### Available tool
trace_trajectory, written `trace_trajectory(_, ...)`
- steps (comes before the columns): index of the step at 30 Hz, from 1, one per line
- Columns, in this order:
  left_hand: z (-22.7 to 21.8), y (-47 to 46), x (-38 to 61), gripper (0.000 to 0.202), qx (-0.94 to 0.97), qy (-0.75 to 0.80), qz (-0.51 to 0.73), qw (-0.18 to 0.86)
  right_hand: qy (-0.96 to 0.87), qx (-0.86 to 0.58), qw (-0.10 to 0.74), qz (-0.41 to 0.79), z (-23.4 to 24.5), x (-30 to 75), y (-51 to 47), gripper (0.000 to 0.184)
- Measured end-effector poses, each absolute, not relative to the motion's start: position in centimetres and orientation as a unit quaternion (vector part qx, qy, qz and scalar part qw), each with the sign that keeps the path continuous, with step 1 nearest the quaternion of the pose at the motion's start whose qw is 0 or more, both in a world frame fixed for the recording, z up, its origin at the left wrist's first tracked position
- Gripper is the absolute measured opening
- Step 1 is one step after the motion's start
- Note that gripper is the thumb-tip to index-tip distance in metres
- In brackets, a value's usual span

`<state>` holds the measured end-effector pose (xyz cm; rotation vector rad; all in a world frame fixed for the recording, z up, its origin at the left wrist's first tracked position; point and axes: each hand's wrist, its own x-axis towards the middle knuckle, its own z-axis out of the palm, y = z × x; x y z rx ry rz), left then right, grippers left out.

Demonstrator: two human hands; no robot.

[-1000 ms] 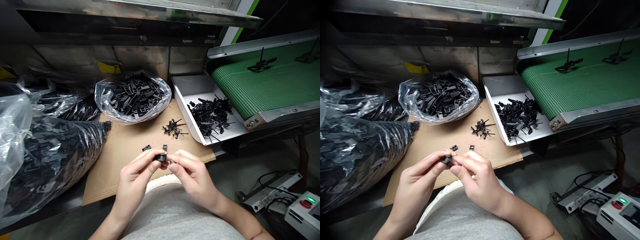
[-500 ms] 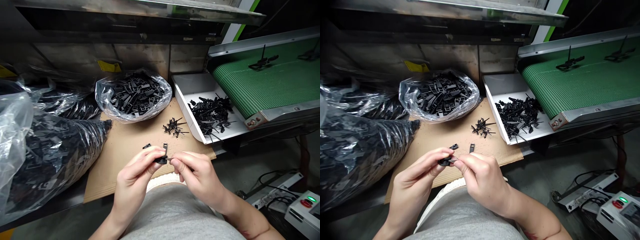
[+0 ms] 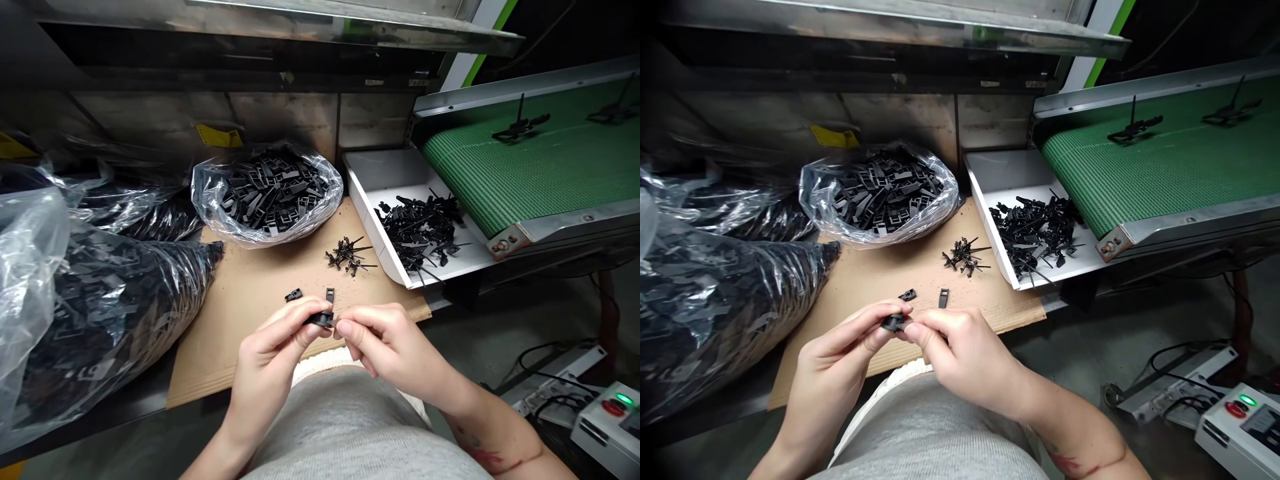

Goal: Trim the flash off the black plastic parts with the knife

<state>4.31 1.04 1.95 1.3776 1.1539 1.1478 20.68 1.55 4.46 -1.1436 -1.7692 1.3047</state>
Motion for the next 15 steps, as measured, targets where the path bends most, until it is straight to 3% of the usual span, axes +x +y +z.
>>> trace_trajectory(4, 0.5, 1.6, 4.4, 0.02, 0.558, 0.502, 0.45, 0.484, -0.59, -0.46, 0.359, 0.558, 3.7, 20.7, 2.2, 0.015)
trace_trajectory(6, -1.1, 2.0, 4.7, 0.03, 0.554, 0.501, 0.41, 0.524, -0.565, -0.496, 0.38, 0.539, 2.3, 20.8, 2.4, 0.02)
trace_trajectory(11, -6.4, 3.6, 6.6, 0.05, 0.603, 0.488, 0.241, 0.584, -0.53, -0.599, 0.328, 0.502, -4.4, 22.2, 1.9, 0.013)
trace_trajectory(13, -7.8, 4.3, 7.5, 0.047, 0.633, 0.483, 0.199, 0.572, -0.499, -0.65, 0.344, 0.458, -7.5, 23.7, 1.1, 0.015)
trace_trajectory(15, -8.5, 4.9, 8.1, 0.032, 0.667, 0.47, 0.167, 0.553, -0.46, -0.713, 0.377, 0.371, -9.5, 26.3, -0.1, 0.015)
